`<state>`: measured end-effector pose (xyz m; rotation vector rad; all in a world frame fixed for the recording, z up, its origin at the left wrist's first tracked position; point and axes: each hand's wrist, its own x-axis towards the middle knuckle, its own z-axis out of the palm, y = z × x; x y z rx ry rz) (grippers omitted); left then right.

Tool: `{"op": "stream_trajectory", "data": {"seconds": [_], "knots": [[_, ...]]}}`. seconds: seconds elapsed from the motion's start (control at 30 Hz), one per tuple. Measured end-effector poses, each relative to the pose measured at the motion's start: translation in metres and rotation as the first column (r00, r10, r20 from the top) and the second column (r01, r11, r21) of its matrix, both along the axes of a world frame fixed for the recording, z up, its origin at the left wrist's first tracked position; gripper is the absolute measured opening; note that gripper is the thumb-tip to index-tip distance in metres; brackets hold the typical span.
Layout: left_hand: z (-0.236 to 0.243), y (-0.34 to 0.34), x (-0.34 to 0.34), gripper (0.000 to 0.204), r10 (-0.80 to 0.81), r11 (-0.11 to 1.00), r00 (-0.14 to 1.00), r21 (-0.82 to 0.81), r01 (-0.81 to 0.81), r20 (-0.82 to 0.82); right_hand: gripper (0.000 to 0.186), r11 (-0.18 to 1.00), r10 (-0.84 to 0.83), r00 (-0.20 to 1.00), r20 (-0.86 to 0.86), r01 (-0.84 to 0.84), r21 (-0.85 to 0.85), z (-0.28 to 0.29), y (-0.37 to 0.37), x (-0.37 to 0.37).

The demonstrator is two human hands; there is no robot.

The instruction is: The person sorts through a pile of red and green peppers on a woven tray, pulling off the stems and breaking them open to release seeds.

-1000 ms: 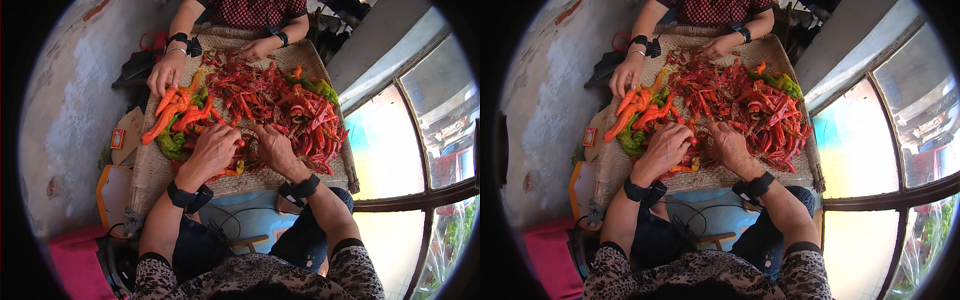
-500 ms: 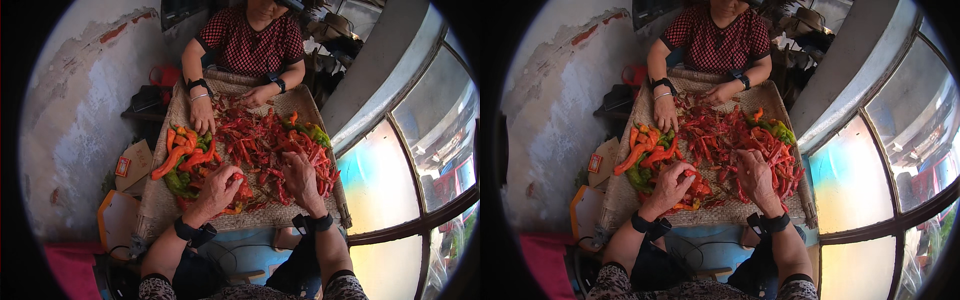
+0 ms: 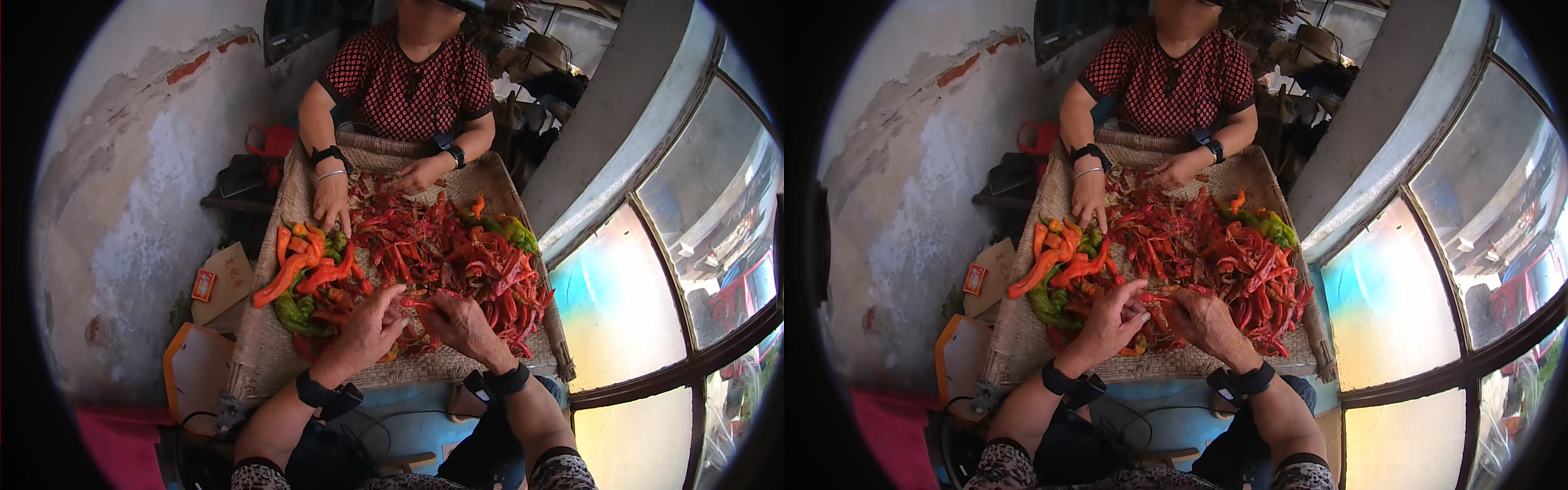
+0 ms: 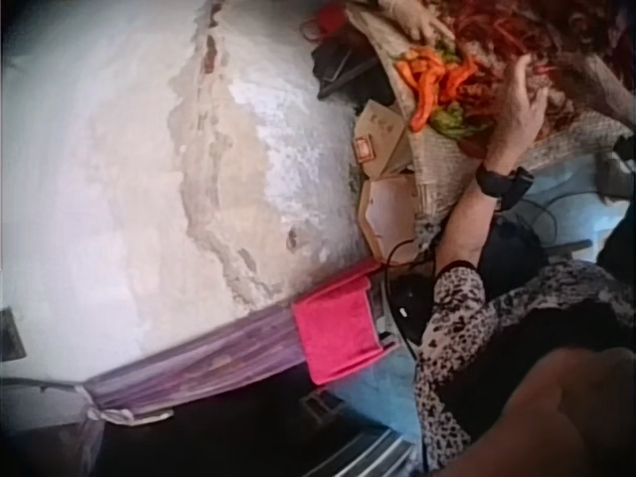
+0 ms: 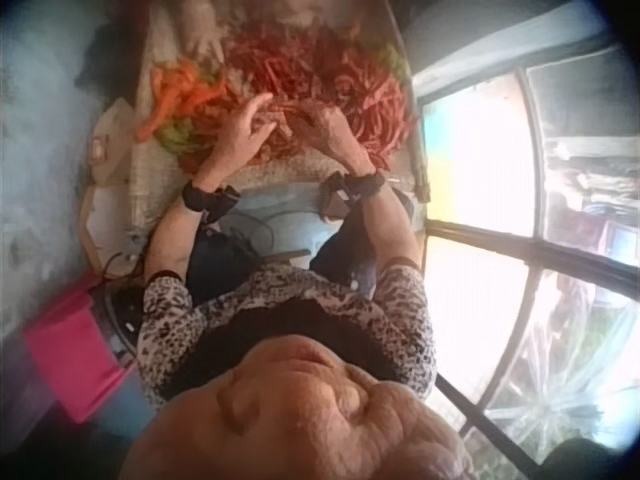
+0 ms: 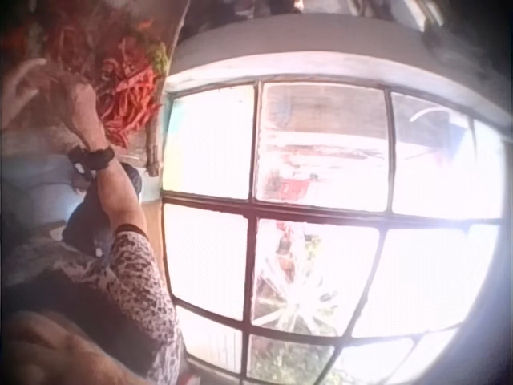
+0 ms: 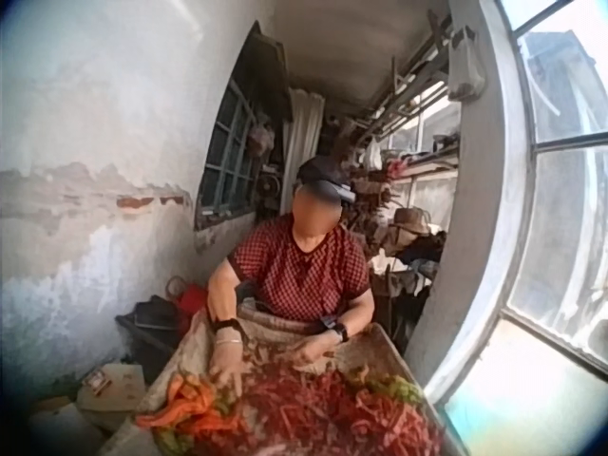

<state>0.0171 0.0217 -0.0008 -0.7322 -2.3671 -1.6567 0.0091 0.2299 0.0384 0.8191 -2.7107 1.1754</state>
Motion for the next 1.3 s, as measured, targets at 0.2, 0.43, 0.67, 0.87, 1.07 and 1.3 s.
{"op": "stream_trajectory", "data": {"seconds": [0.2, 0.43, 0.67, 0.87, 1.07, 1.3], "knots": [[-0.027, -0.018, 0.005, 0.05, 0.021, 0.686, 0.977, -0.708, -0.168, -0.212, 0.03, 0.835, -0.442, 0.827, -0.348, 0.521, 0.177, 0.004, 0.062, -0.021], [-0.021, -0.009, -0.003, 0.043, -0.015, 0.661, 1.0, -0.75, 0.023, 0.017, 0.034, 0.891, -0.281, 0.83, -0.482, 0.412, 0.19, -0.007, 0.034, -0.028], [-0.03, -0.002, 0.002, 0.031, -0.219, 0.641, 0.96, -0.768, 0.007, -0.174, 0.031, 0.953, -0.041, 0.974, -0.221, 0.104, 0.285, -0.048, -0.023, -0.018], [-0.01, -0.022, -0.003, 0.021, -0.148, 0.668, 0.984, -0.743, 0.023, -0.102, 0.038, 0.927, -0.046, 0.983, -0.179, 0.109, 0.359, -0.068, -0.032, -0.012], [-0.008, -0.021, 0.009, 0.03, -0.307, 0.689, 0.948, -0.708, 0.157, -0.088, 0.031, 0.964, -0.08, 0.966, -0.246, 0.138, 0.229, -0.044, -0.027, -0.018], [-0.02, -0.016, 0.003, 0.024, -0.319, 0.704, 0.941, -0.693, 0.159, -0.108, 0.023, 0.882, -0.419, 0.753, -0.508, 0.47, -0.03, 0.005, 0.04, -0.032]]}}
